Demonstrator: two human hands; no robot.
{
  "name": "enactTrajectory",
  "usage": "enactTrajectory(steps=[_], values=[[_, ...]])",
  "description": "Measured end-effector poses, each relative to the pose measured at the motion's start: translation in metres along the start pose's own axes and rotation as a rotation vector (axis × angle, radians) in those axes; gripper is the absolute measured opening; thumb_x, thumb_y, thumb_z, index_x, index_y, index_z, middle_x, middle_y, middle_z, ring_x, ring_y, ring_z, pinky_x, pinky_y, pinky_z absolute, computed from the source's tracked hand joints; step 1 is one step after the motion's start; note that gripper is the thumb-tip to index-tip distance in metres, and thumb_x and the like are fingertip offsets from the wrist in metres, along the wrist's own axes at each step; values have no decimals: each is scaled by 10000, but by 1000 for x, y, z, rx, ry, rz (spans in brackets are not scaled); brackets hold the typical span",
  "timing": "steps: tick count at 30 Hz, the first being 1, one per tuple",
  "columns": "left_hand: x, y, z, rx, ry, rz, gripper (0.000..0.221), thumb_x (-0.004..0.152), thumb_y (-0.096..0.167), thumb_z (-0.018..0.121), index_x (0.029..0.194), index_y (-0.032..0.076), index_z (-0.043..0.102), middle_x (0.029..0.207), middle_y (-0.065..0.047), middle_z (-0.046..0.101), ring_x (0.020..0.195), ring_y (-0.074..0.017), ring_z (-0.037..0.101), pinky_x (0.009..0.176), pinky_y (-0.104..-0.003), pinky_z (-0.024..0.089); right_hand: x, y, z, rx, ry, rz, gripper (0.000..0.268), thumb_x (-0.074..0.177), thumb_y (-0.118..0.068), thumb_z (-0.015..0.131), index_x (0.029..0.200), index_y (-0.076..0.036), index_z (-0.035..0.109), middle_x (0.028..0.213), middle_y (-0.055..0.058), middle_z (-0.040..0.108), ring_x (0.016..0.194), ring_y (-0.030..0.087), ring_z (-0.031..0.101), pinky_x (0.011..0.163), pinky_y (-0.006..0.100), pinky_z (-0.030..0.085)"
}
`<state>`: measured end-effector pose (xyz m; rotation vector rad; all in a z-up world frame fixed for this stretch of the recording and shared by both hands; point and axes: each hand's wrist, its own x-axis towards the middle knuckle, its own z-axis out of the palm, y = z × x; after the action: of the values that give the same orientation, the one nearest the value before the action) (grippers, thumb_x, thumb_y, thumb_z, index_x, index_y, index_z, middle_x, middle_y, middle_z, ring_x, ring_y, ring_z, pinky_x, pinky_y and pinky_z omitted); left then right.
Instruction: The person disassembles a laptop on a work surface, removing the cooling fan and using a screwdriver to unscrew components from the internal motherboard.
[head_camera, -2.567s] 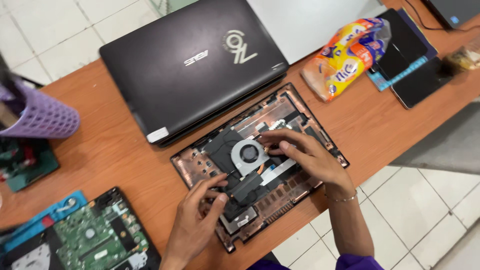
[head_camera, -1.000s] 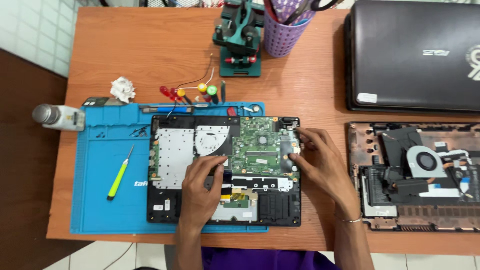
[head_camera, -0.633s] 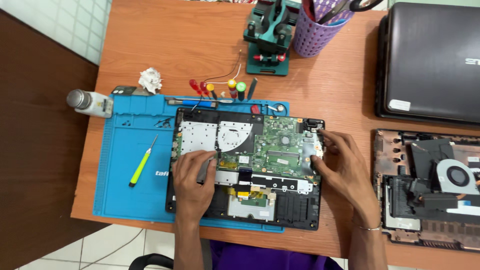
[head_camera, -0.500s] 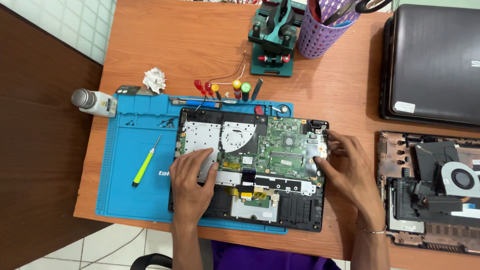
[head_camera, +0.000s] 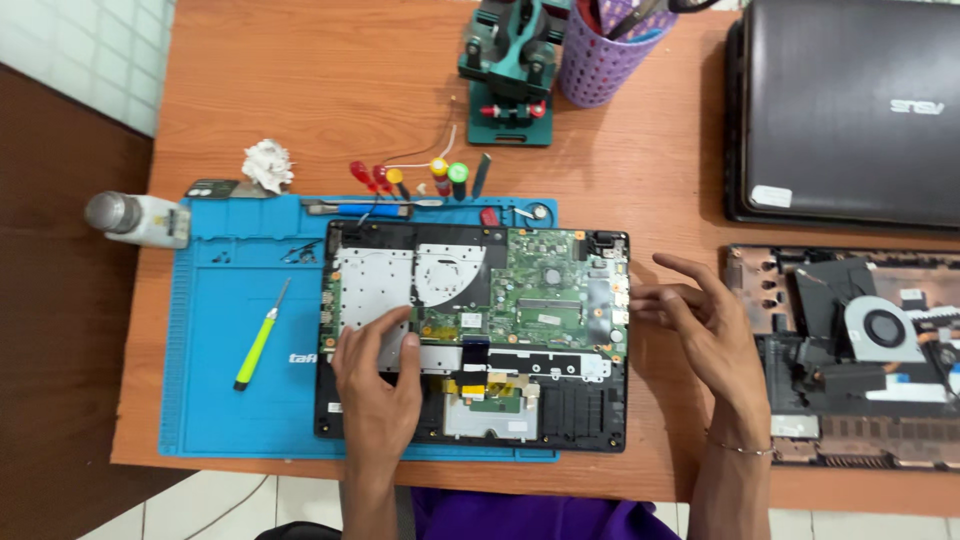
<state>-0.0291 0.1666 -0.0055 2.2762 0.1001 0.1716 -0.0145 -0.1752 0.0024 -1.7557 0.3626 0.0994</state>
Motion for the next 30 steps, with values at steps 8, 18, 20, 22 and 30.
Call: enactTrajectory(steps=[8, 18, 20, 22, 30], values=[[8, 7, -3, -207, 35, -121, 276, 921, 87, 673, 1195, 51, 681, 1162, -102, 740, 1139, -229, 687, 1049, -399, 489, 0, 7, -7, 129, -3, 60, 427, 1015, -38, 499, 1440, 4, 508, 1017, 219, 742, 1003, 275, 756, 914, 394, 638], [4, 13, -2, -189, 61, -109, 257, 928, 75, 689, 1179, 19, 687, 1162, -118, 738, 1147, -236, 680, 1051, -395, 484, -1, 8, -6, 144, -12, 31, 454, 989, -26, 553, 1437, 30, 504, 1031, 212, 757, 998, 263, 757, 882, 366, 635], [5, 13, -3, -281, 67, -110, 272, 923, 88, 692, 1184, 15, 672, 1173, -115, 733, 1160, -236, 676, 1059, -399, 485, 0, 7, -4, 154, -6, 34, 452, 987, -37, 563, 1431, 32, 505, 1030, 213, 759, 992, 263, 758, 868, 358, 636], [4, 13, -3, -294, 62, -119, 281, 917, 101, 696, 1187, 26, 672, 1177, -107, 735, 1167, -233, 678, 1069, -400, 483, -1, 6, -4, 144, 2, 38, 449, 985, -45, 571, 1422, 35, 511, 1023, 215, 762, 981, 264, 761, 853, 355, 640], [4, 11, -4, -29, 39, -64, 307, 878, 150, 750, 1175, 83, 708, 1154, -99, 741, 1167, -275, 642, 1129, -428, 363, -1, 3, -2, 122, 10, 25, 442, 975, -53, 589, 1403, 38, 526, 1015, 219, 768, 980, 256, 769, 840, 348, 649]])
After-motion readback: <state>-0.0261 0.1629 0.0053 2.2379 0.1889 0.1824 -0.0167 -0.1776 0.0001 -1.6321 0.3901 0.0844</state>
